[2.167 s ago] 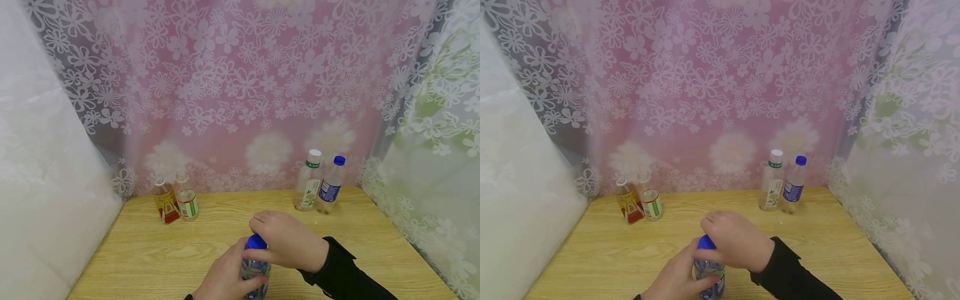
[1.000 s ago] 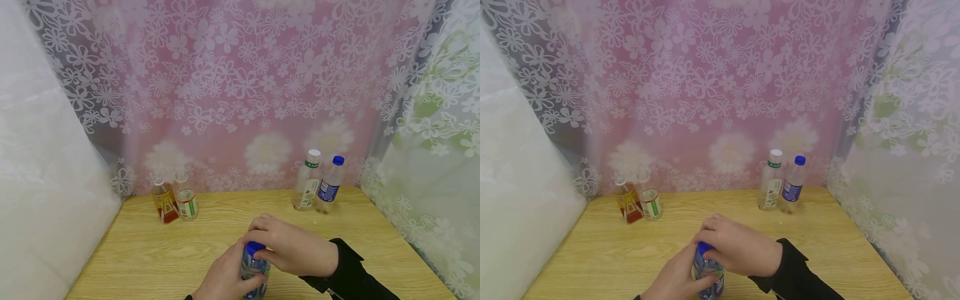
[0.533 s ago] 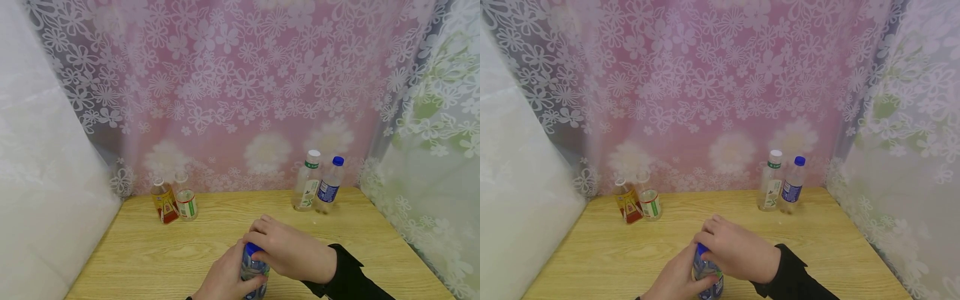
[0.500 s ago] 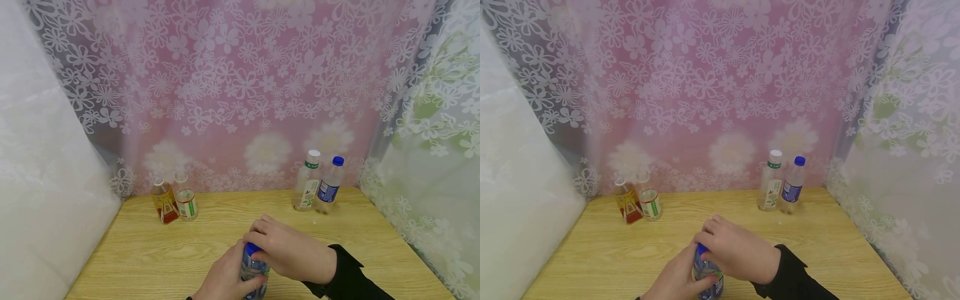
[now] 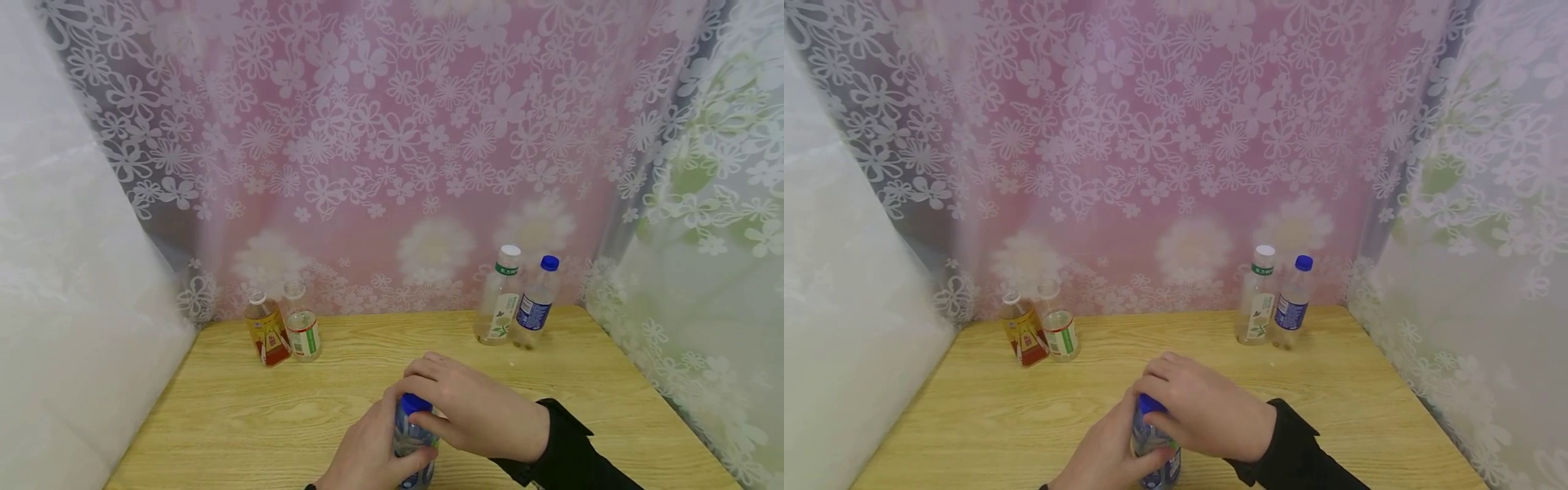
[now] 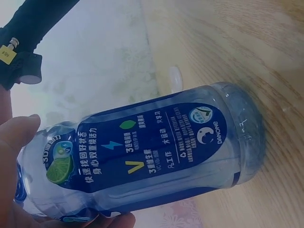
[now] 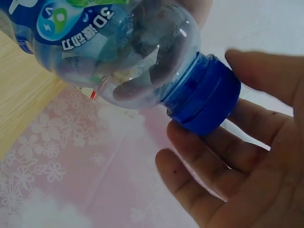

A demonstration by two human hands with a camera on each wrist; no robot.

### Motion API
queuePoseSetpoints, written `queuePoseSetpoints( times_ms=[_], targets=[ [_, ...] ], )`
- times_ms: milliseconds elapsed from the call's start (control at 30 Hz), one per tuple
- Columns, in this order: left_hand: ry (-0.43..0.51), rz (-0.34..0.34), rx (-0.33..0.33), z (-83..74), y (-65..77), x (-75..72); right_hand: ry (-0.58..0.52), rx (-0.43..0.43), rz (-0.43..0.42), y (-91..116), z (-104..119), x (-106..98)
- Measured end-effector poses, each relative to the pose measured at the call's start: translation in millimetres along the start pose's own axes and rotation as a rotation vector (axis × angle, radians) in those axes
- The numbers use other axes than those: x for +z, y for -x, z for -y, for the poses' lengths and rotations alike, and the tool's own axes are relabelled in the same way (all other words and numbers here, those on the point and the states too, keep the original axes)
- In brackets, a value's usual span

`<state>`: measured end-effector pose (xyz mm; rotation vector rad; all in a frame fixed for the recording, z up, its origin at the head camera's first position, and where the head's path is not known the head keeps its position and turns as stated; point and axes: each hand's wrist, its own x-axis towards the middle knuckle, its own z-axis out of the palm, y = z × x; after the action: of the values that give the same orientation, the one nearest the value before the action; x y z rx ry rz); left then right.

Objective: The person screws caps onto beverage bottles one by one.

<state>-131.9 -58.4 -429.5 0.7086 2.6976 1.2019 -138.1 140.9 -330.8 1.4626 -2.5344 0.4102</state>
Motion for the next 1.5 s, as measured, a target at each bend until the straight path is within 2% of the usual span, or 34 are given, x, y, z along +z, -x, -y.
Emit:
queuePoseSetpoints(
  times_ms=[300, 500, 767, 1067, 1200, 1367, 1500],
  targets=[
    [0.017, -0.013, -0.049, -1.2, 0.3, -0.5, -0.035, 0.022, 0.031, 4, -3, -2],
    [0.032, -0.034, -0.072, -0.9, 2.1, -0.6, -0.052, 0.037, 0.018, 7, -4, -6],
    [-0.044, -0.040, -0.064, 3.4, 5.3, -1.3, 0.010, 0.063, -0.022, 14, -10, -19],
    [-0.058, -0.025, -0.097, 5.3, 6.9, -1.5, 0.076, 0.140, -0.043, 27, -26, -44],
    [-0.054, -0.017, -0.113, 5.7, 5.0, -1.7, 0.116, 0.188, -0.083, 37, -36, -57],
    [-0.084, -0.024, -0.091, 8.8, 5.0, -2.6, 0.180, 0.226, -0.160, 51, -48, -75],
    [-0.099, -0.028, -0.063, 10.7, 7.0, -4.1, 0.241, 0.281, -0.180, 65, -62, -88]
  ],
)
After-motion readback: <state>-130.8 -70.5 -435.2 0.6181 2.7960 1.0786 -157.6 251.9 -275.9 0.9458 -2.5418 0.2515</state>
